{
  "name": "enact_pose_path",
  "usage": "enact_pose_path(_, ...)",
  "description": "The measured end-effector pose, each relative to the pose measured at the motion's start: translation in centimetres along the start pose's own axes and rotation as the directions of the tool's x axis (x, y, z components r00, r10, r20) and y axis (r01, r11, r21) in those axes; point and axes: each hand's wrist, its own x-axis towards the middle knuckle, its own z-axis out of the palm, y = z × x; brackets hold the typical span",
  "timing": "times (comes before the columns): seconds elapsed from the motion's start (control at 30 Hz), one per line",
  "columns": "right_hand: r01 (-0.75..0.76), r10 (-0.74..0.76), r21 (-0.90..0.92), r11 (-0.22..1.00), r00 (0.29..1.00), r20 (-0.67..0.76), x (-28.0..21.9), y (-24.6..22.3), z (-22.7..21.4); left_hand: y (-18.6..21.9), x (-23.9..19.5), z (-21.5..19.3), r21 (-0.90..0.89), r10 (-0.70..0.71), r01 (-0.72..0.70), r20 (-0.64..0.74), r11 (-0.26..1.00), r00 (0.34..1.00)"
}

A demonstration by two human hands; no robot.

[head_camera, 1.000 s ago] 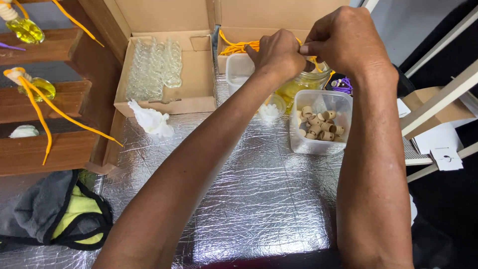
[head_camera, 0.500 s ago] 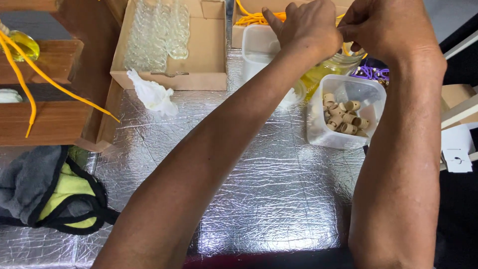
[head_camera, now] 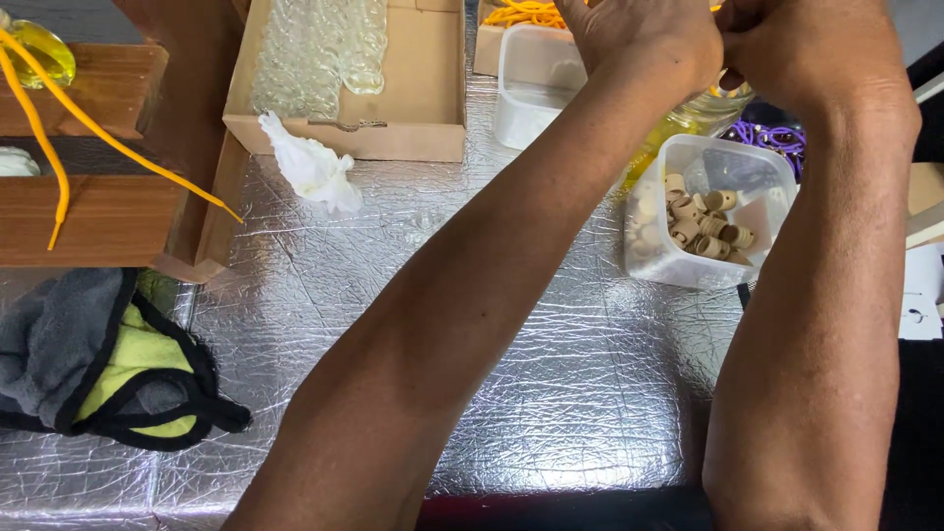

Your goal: Filling a small glass bottle with liquid using a syringe and assembling it with a wooden cap and cord

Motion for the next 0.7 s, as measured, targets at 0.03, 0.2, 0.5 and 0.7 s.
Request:
enact_pose_path(0.03, 0.0, 0.0, 0.001, 1.0, 1.0, -0.003, -0.1, 0.4, 0.1, 0.0, 0.0, 0.0, -0.002, 0.0, 0.0, 0.002, 1.0, 1.0)
enact_pose_path(0.2, -0.004, 0.004, 0.014, 1.0, 1.0, -0.026, -0.7, 1.9, 0.8, 0.1, 0.7, 0.9, 0.018, -0.007, 0.008, -0.06, 1.0, 0.998)
enact_pose_path(0.5, -0.005, 0.009, 0.042, 0.999, 0.997, -0.08, -1.9, 3.0, 3.5, -0.3, 0.2, 0.3, -0.024, 0.023, -0.024, -0.012, 0.999, 1.0)
enact_pose_path(0.7, -0.001, 0.008, 0.06, 0.998, 0.994, -0.111, -0.4, -0.3, 2.8, -0.6, -0.6, -0.4, -0.09, 0.04, -0.042, -0.029, 0.995, 0.999)
